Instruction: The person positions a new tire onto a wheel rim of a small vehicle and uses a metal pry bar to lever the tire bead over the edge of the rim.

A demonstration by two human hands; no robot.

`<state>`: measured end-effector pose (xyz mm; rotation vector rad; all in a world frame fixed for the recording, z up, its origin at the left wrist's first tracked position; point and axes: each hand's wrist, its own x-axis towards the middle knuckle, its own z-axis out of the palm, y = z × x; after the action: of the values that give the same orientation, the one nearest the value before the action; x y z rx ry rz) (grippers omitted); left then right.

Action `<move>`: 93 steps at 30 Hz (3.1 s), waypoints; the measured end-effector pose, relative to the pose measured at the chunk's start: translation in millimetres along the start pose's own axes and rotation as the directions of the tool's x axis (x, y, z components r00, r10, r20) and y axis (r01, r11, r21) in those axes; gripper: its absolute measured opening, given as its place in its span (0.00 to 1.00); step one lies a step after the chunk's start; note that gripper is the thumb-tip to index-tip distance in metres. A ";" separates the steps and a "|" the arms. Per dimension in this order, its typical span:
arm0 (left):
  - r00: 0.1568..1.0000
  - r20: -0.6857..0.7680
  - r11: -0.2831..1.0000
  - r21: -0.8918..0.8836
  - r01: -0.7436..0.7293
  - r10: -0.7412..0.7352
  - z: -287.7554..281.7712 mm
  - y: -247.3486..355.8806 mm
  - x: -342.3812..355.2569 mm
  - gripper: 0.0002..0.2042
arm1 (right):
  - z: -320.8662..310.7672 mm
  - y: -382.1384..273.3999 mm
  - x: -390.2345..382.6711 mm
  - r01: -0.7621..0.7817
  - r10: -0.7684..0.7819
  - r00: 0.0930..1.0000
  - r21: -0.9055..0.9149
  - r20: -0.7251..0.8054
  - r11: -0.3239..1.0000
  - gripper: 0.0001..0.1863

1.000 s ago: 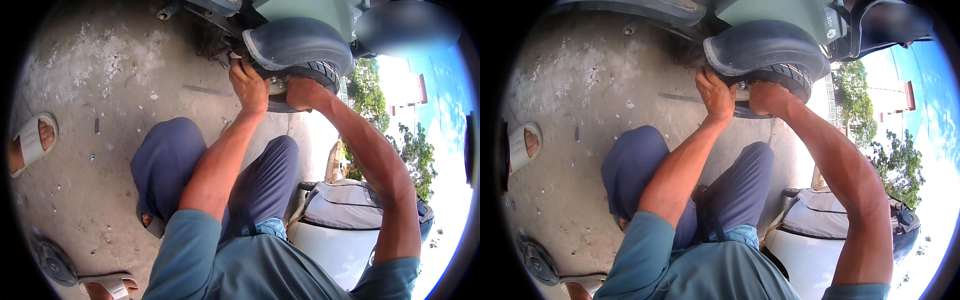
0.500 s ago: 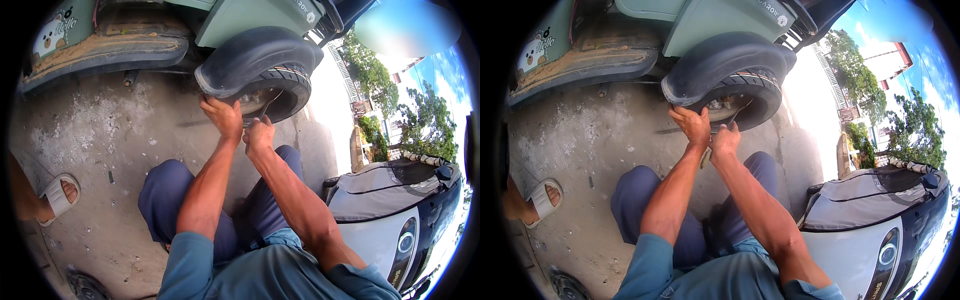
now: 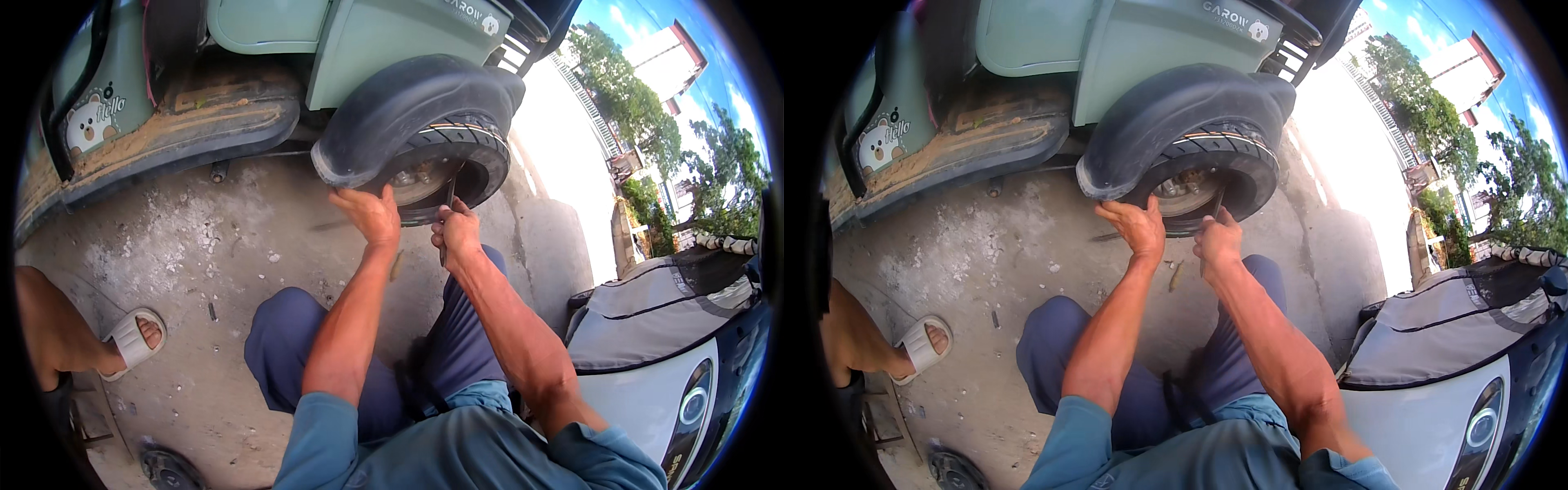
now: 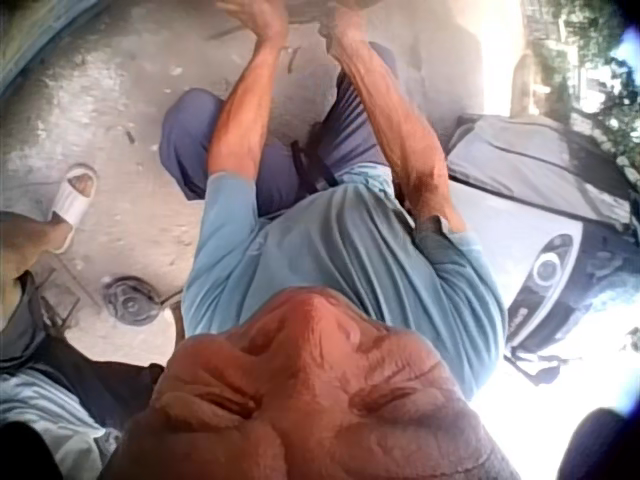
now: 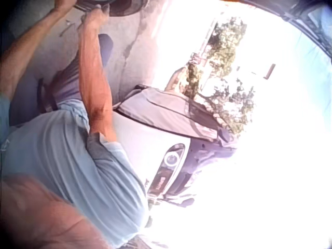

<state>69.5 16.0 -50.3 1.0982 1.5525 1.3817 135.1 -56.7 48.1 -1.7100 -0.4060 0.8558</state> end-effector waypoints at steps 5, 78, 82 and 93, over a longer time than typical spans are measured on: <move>0.997 -0.075 1.000 0.003 -0.022 0.022 2.2 -1.8 3.6 0.45 | -60.5 -23.7 3.3 0.010 0.051 0.992 -0.459 0.118 0.888 0.34; 0.976 0.025 0.869 0.451 -0.205 0.217 -19.8 -28.6 -11.4 0.44 | -83.5 13.3 109.8 0.947 -0.967 0.217 -0.269 0.137 0.174 0.07; 0.968 0.138 0.842 0.478 -0.251 0.210 -43.0 -29.6 -9.9 0.39 | -88.7 -3.8 122.6 0.931 -0.984 0.133 -0.355 0.122 0.082 0.14; 0.961 0.272 0.953 0.276 -0.126 0.048 -71.5 -21.0 5.5 0.43 | -80.1 -27.9 110.6 0.884 -0.902 0.369 -0.384 0.226 0.266 0.23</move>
<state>-1.6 -3.1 -63.0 1.4812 1.5558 1.0309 272.0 -30.3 46.2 -1.4950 -1.4991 -0.1903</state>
